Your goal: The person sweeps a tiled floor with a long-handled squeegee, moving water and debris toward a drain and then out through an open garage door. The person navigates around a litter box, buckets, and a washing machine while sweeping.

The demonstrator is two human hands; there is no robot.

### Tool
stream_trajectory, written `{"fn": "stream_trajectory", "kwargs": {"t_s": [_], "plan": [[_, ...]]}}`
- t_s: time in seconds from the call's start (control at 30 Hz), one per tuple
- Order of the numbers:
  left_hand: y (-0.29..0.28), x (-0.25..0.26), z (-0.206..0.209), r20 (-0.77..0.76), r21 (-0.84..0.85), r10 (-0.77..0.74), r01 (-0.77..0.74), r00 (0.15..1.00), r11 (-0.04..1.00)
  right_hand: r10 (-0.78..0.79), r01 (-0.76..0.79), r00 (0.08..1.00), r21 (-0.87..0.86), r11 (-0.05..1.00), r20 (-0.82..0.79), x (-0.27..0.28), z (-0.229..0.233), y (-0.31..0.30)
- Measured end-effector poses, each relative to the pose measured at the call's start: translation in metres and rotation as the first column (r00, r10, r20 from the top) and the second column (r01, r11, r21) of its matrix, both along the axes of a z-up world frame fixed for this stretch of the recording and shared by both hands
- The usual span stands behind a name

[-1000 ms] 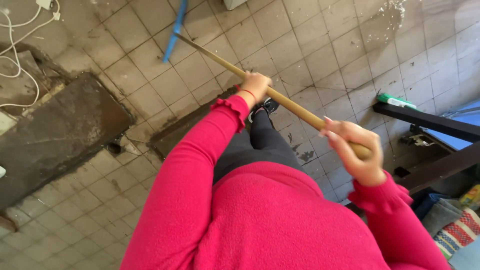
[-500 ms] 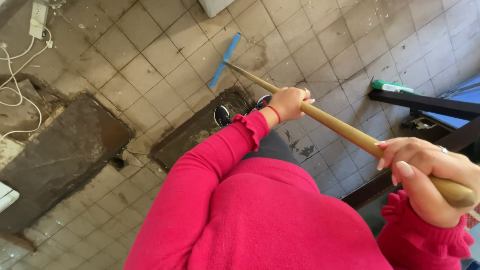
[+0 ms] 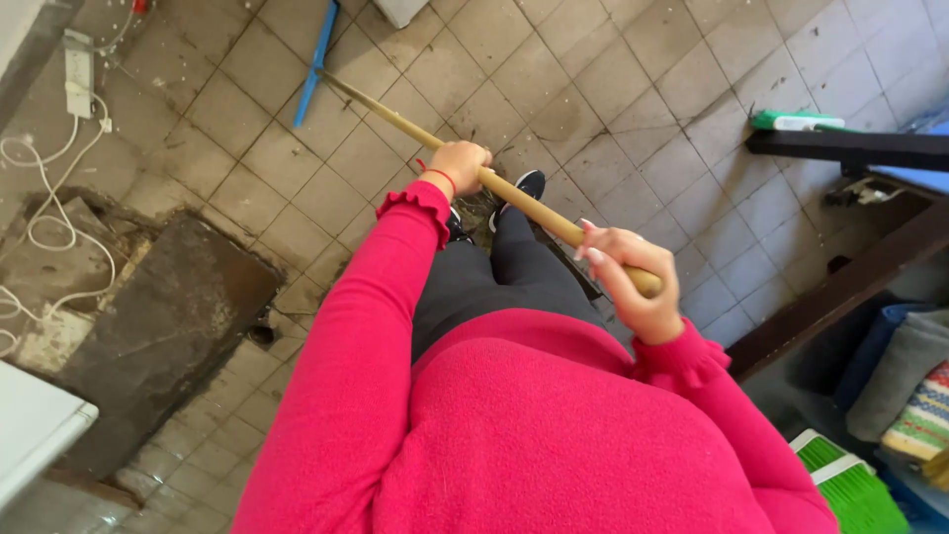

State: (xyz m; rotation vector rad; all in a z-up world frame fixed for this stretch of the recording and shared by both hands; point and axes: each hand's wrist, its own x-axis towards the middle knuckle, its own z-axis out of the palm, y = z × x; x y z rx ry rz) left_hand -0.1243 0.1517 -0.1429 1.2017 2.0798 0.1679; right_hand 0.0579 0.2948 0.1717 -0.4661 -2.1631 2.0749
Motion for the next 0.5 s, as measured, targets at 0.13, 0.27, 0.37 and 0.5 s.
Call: {"fn": "stream_trajectory", "kwargs": {"t_s": [0.13,0.27,0.37,0.5], "plan": [[0.037,0.051,0.0,0.097,-0.014,-0.136,0.137,0.986,0.99,-0.096,0.104,0.993,0.148,0.984,-0.062,0.037,0.025,0.02],[0.062,0.106,0.025,0.255,0.267,-0.159,0.088,0.954,0.96,-0.198,0.171,0.955,0.134,0.976,0.222,0.062,0.093,0.018],[0.084,0.138,0.04,0.219,0.399,-0.206,0.105,0.954,0.911,-0.284,0.237,0.933,0.216,0.947,0.222,0.074,0.123,0.014],[0.108,0.15,0.06,0.29,0.439,-0.256,0.11,0.922,0.892,-0.369,0.315,0.91,0.265,0.912,0.188,0.082,0.14,0.012]]}}
